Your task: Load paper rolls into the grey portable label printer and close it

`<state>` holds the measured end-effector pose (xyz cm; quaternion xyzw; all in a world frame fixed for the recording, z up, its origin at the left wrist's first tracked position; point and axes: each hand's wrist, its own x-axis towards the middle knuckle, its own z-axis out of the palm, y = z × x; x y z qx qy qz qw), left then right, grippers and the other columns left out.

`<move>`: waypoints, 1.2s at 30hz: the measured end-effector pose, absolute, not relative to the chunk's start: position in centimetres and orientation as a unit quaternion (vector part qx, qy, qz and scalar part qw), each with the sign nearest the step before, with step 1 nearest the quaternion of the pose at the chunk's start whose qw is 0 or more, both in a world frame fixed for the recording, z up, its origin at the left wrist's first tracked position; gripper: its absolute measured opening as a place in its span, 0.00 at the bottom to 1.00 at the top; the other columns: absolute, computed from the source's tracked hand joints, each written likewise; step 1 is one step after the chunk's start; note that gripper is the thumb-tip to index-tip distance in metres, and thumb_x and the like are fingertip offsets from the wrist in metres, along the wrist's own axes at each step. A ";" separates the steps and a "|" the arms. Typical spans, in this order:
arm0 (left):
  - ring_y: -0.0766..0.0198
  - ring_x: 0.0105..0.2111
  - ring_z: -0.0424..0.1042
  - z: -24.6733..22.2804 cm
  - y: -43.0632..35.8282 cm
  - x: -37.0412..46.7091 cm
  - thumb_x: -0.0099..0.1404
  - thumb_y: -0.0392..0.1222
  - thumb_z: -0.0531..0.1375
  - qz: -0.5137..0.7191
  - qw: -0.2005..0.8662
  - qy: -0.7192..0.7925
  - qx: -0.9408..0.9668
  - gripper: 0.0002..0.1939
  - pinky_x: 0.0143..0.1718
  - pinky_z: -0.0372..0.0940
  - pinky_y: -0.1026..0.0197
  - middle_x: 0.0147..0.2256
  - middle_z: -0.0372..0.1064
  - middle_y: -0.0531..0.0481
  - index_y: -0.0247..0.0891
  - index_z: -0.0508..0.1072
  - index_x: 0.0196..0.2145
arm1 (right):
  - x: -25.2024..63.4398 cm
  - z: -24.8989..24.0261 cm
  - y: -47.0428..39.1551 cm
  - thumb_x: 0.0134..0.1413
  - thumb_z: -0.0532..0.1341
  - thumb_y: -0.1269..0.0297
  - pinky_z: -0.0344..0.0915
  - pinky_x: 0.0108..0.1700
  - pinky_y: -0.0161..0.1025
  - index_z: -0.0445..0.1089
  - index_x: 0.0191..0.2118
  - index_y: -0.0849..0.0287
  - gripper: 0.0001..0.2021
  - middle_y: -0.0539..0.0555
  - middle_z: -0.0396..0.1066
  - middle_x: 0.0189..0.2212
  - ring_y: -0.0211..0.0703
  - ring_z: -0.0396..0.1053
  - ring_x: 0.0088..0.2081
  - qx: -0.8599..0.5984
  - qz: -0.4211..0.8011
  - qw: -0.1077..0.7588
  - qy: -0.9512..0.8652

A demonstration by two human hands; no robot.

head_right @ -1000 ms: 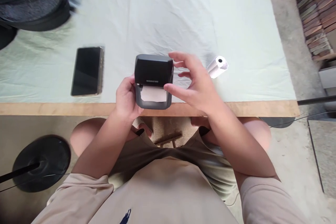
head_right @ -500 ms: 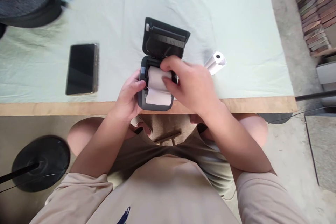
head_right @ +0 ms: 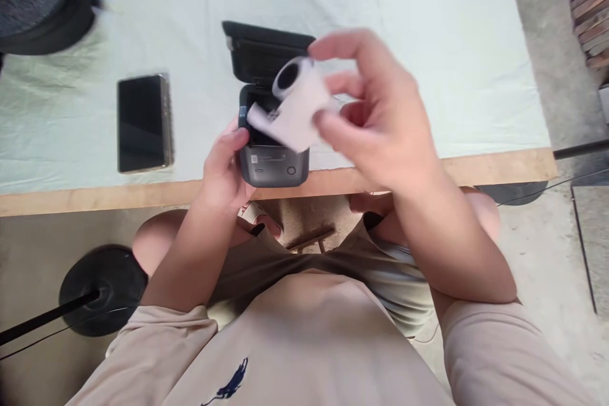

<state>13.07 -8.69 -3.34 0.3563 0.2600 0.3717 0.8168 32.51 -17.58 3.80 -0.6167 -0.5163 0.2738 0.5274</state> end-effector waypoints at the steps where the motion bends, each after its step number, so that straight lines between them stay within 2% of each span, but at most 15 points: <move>1: 0.40 0.63 0.80 -3.2 -8.5 13.1 0.65 0.49 0.70 0.371 0.820 0.262 0.349 0.13 0.58 0.81 0.46 0.44 0.84 0.44 0.39 0.81 0.43 | 33.0 3.2 -17.3 0.47 0.64 0.69 0.58 0.20 0.38 0.71 0.52 0.47 0.24 0.44 0.76 0.33 0.37 0.66 0.23 -0.593 0.313 0.575 -0.470; 3: 0.40 0.63 0.80 -3.1 -8.3 13.1 0.67 0.48 0.67 0.370 0.823 0.268 0.339 0.11 0.60 0.80 0.46 0.43 0.84 0.44 0.39 0.80 0.41 | 33.7 1.5 -16.7 0.48 0.64 0.67 0.59 0.19 0.36 0.71 0.50 0.47 0.20 0.43 0.72 0.31 0.36 0.66 0.23 -0.563 0.374 0.621 -0.397; 5: 0.42 0.63 0.80 -2.9 -8.1 13.1 0.67 0.47 0.66 0.377 0.819 0.276 0.332 0.08 0.60 0.80 0.47 0.42 0.84 0.45 0.40 0.78 0.38 | 34.0 -0.4 -16.3 0.50 0.69 0.65 0.65 0.23 0.35 0.71 0.47 0.49 0.17 0.45 0.74 0.33 0.36 0.70 0.27 -0.565 0.399 0.615 -0.379; 7: 0.43 0.63 0.80 -2.8 -8.0 13.0 0.68 0.46 0.65 0.386 0.816 0.285 0.323 0.07 0.61 0.80 0.49 0.40 0.84 0.46 0.41 0.78 0.35 | 34.0 -2.1 -16.2 0.54 0.72 0.63 0.74 0.30 0.38 0.70 0.45 0.49 0.15 0.47 0.76 0.37 0.39 0.74 0.32 -0.587 0.377 0.583 -0.417; 10: 0.46 0.62 0.81 -2.7 -8.1 13.1 0.72 0.45 0.62 0.396 0.810 0.300 0.310 0.10 0.61 0.79 0.51 0.40 0.84 0.46 0.40 0.78 0.34 | 34.1 -3.5 -16.5 0.63 0.69 0.58 0.82 0.42 0.46 0.68 0.48 0.48 0.12 0.50 0.77 0.45 0.45 0.79 0.42 -0.608 0.291 0.534 -0.510; 12: 0.47 0.61 0.82 -2.6 -8.2 13.2 0.73 0.46 0.60 0.405 0.800 0.315 0.309 0.11 0.60 0.79 0.52 0.41 0.84 0.46 0.40 0.78 0.34 | 34.3 -3.9 -16.9 0.67 0.66 0.59 0.82 0.51 0.52 0.69 0.52 0.48 0.11 0.52 0.78 0.51 0.50 0.79 0.51 -0.616 0.226 0.503 -0.562; 14: 0.48 0.60 0.83 -2.4 -8.2 13.3 0.73 0.46 0.61 0.409 0.793 0.330 0.310 0.11 0.60 0.79 0.53 0.41 0.84 0.47 0.41 0.77 0.34 | 34.5 -4.1 -17.3 0.67 0.65 0.62 0.81 0.57 0.56 0.70 0.56 0.49 0.14 0.54 0.79 0.53 0.54 0.80 0.55 -0.640 0.169 0.454 -0.597; 16: 0.49 0.58 0.84 -2.3 -8.2 13.3 0.71 0.46 0.62 0.404 0.791 0.336 0.313 0.10 0.59 0.79 0.54 0.39 0.84 0.47 0.42 0.76 0.33 | 34.6 -4.1 -17.6 0.65 0.64 0.64 0.80 0.57 0.57 0.70 0.61 0.50 0.20 0.55 0.82 0.52 0.57 0.81 0.54 -0.669 0.140 0.392 -0.616; 18: 0.50 0.54 0.85 -2.2 -8.2 13.3 0.70 0.46 0.63 0.399 0.791 0.335 0.320 0.10 0.58 0.80 0.55 0.36 0.83 0.47 0.42 0.76 0.31 | 34.8 -3.5 -18.1 0.65 0.64 0.63 0.80 0.56 0.58 0.67 0.66 0.51 0.25 0.58 0.82 0.55 0.60 0.81 0.56 -0.684 0.118 0.353 -0.627; 21: 0.48 0.54 0.85 -2.4 -8.0 13.3 0.67 0.47 0.65 0.402 0.791 0.320 0.332 0.10 0.57 0.81 0.53 0.35 0.83 0.47 0.42 0.76 0.29 | 35.7 -2.0 -18.7 0.68 0.64 0.62 0.77 0.62 0.58 0.64 0.67 0.51 0.25 0.62 0.77 0.63 0.60 0.77 0.63 -0.702 0.013 0.364 -0.612; 24: 0.42 0.61 0.82 -2.7 -7.8 13.2 0.64 0.51 0.68 0.396 0.786 0.313 0.357 0.12 0.56 0.82 0.50 0.37 0.84 0.45 0.44 0.76 0.29 | 37.8 -1.8 -18.7 0.65 0.68 0.64 0.74 0.62 0.56 0.66 0.62 0.52 0.22 0.66 0.74 0.60 0.59 0.73 0.61 -0.750 -0.108 0.375 -0.534; 25: 0.40 0.62 0.81 -2.8 -7.7 13.2 0.64 0.53 0.69 0.390 0.783 0.315 0.367 0.13 0.56 0.83 0.48 0.38 0.85 0.45 0.44 0.77 0.29 | 38.6 -2.3 -18.5 0.63 0.70 0.63 0.74 0.63 0.56 0.67 0.61 0.53 0.24 0.68 0.73 0.60 0.59 0.72 0.62 -0.768 -0.115 0.364 -0.514; 27: 0.38 0.64 0.79 -2.8 -7.6 13.1 0.64 0.57 0.70 0.381 0.779 0.315 0.385 0.15 0.56 0.83 0.46 0.40 0.85 0.45 0.45 0.77 0.30 | 40.0 -3.9 -18.0 0.62 0.72 0.62 0.73 0.62 0.55 0.69 0.58 0.56 0.22 0.68 0.72 0.56 0.59 0.73 0.58 -0.806 -0.086 0.333 -0.482; 31: 0.39 0.64 0.80 -2.9 -7.5 13.0 0.64 0.56 0.71 0.378 0.787 0.301 0.383 0.13 0.55 0.84 0.45 0.39 0.85 0.46 0.45 0.79 0.33 | 41.4 -6.1 -17.3 0.67 0.64 0.66 0.74 0.57 0.55 0.69 0.61 0.53 0.18 0.62 0.74 0.52 0.57 0.75 0.54 -0.820 0.004 0.282 -0.498; 36: 0.43 0.59 0.83 -2.9 -7.8 13.3 0.63 0.51 0.70 0.395 0.789 0.308 0.355 0.10 0.54 0.83 0.50 0.38 0.86 0.47 0.43 0.79 0.33 | 40.7 -3.1 -17.8 0.68 0.65 0.59 0.74 0.47 0.46 0.57 0.68 0.47 0.28 0.58 0.76 0.54 0.49 0.76 0.46 -0.754 0.029 0.425 -0.500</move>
